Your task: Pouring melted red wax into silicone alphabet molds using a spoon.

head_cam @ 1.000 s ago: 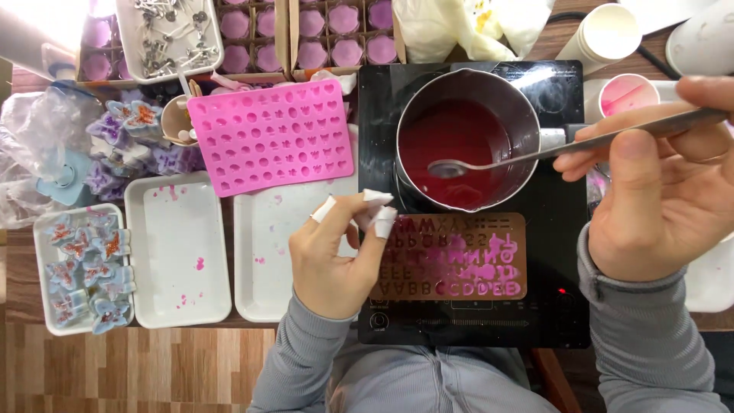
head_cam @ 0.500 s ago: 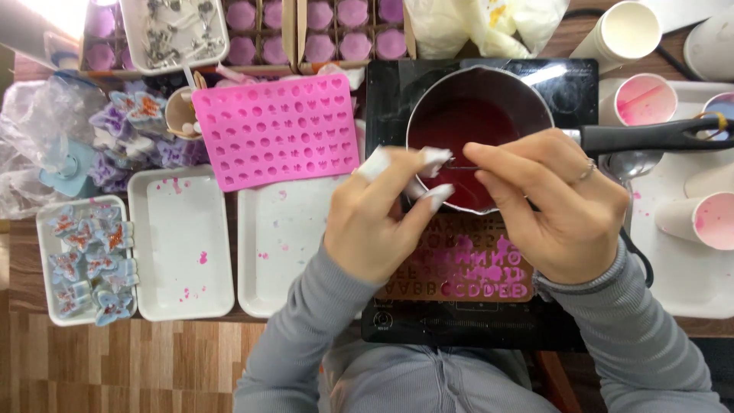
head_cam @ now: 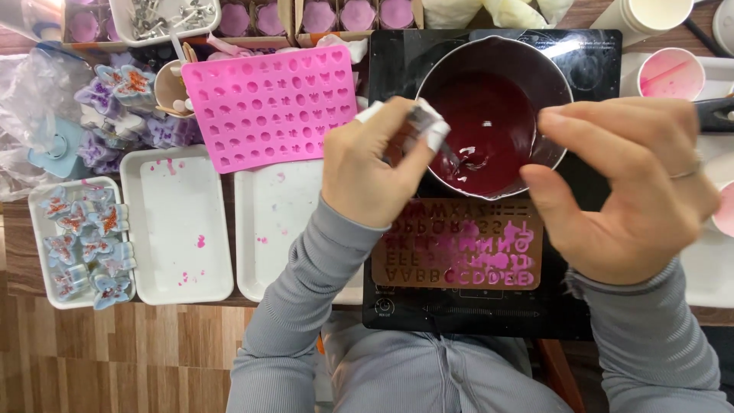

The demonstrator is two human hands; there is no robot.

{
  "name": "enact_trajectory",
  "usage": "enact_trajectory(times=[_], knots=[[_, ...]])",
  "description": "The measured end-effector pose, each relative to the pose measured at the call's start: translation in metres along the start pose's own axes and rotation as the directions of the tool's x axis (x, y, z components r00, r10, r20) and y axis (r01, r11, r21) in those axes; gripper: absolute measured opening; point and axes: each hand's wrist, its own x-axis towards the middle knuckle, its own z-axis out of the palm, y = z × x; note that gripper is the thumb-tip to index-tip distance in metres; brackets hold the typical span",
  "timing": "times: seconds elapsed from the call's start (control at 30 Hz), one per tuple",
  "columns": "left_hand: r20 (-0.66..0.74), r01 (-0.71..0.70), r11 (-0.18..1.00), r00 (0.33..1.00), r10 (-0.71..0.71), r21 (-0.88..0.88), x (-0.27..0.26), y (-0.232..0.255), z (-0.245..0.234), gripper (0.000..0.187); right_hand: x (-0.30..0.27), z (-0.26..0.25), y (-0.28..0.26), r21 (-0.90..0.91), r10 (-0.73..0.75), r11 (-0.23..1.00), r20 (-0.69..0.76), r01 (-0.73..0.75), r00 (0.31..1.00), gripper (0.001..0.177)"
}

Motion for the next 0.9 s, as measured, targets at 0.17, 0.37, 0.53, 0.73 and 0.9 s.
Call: enact_trajectory(times=[0.17,0.37,0.53,0.73,0.9], knots=[[-0.094,0.188,0.945,0.971,-0.22,-0.267,0.0,-0.022,0.0,0.013,-0.032,-0.004,0.017,0.007,0.096,0.995,-0.047,-0.096,0.994,0.032],[-0.071,0.202,0.946,0.971,-0.226,-0.252,0.006,-0.021,-0.001,0.01,-0.049,-0.002,0.02,0.091,0.204,0.975,-0.039,-0.2,0.978,0.03],[-0.055,0.197,0.963,0.976,-0.21,-0.182,0.007,-0.022,-0.001,0.008,-0.058,-0.002,0.025,0.11,0.233,0.968,-0.048,-0.227,0.971,0.028],[0.06,0.325,0.882,0.944,-0.325,-0.34,0.005,-0.037,0.007,0.012,-0.04,0.001,0.016,0.137,0.205,0.97,-0.031,-0.199,0.978,0.023],[0.14,0.431,0.789,0.9,-0.414,-0.437,0.005,-0.047,0.002,0.02,-0.032,0.002,0.011,0.171,0.178,0.971,-0.056,-0.166,0.982,0.023]])
